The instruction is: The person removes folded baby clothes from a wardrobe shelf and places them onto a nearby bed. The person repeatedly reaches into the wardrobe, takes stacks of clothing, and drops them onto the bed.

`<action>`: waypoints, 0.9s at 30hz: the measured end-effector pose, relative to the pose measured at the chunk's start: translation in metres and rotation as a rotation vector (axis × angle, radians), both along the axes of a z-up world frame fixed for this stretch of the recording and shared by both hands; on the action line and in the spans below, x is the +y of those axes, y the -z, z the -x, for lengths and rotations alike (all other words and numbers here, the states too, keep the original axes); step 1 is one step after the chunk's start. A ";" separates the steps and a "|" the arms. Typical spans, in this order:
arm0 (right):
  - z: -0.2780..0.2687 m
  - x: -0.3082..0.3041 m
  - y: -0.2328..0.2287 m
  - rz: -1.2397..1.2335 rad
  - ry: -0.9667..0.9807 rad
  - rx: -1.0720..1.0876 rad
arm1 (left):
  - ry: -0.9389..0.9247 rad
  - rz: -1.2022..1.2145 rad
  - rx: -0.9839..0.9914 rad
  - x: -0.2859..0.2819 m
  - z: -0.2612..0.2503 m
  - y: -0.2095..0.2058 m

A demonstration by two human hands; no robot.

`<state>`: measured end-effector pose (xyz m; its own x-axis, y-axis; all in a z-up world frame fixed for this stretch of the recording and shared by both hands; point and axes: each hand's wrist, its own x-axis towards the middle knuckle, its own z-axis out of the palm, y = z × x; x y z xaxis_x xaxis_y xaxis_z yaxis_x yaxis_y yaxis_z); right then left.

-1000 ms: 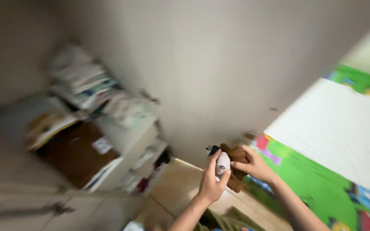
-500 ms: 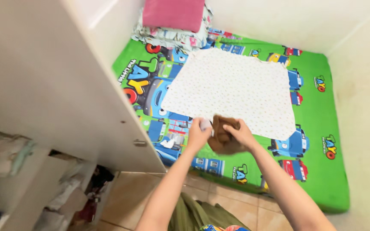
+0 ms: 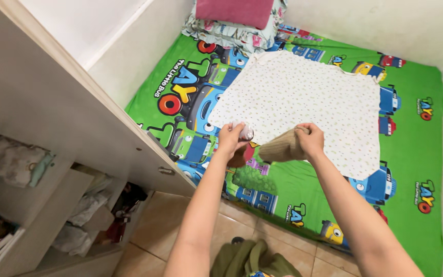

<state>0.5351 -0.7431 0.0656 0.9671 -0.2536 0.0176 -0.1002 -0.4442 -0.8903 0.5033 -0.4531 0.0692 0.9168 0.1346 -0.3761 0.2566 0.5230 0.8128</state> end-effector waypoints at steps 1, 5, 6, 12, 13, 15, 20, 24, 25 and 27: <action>-0.005 0.002 0.001 -0.043 -0.030 -0.015 | 0.006 -0.003 0.004 0.003 0.001 0.006; -0.022 0.020 -0.025 -0.195 -0.276 0.001 | -0.007 0.005 0.026 0.012 -0.004 0.025; -0.019 0.026 -0.034 -0.135 -0.285 0.015 | -0.022 0.013 0.014 0.013 -0.003 0.030; 0.022 0.075 -0.065 -0.242 -0.487 0.399 | -0.007 0.079 0.071 -0.003 0.006 0.049; 0.031 0.082 -0.059 -0.256 -0.529 0.448 | 0.031 0.143 0.085 -0.008 0.011 0.051; 0.043 0.086 -0.040 -0.310 -0.553 0.525 | 0.096 0.217 0.102 -0.018 0.022 0.055; 0.030 0.083 0.025 -0.501 -0.399 0.542 | 0.162 0.227 0.248 -0.015 0.051 0.073; 0.012 0.083 0.040 -0.930 -0.359 0.304 | 0.042 0.433 -0.036 -0.010 0.046 0.083; 0.012 0.086 0.035 -1.017 -0.340 0.195 | 0.029 0.424 -0.118 -0.008 0.039 0.079; 0.011 0.088 0.024 -1.110 -0.155 0.083 | 0.059 0.398 -0.170 -0.011 0.025 0.063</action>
<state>0.5246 -0.6555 0.0420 0.9772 0.0345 -0.2094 -0.1904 0.5777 -0.7937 0.4784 -0.4638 0.0060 0.9718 -0.0449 -0.2314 0.1757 0.7926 0.5839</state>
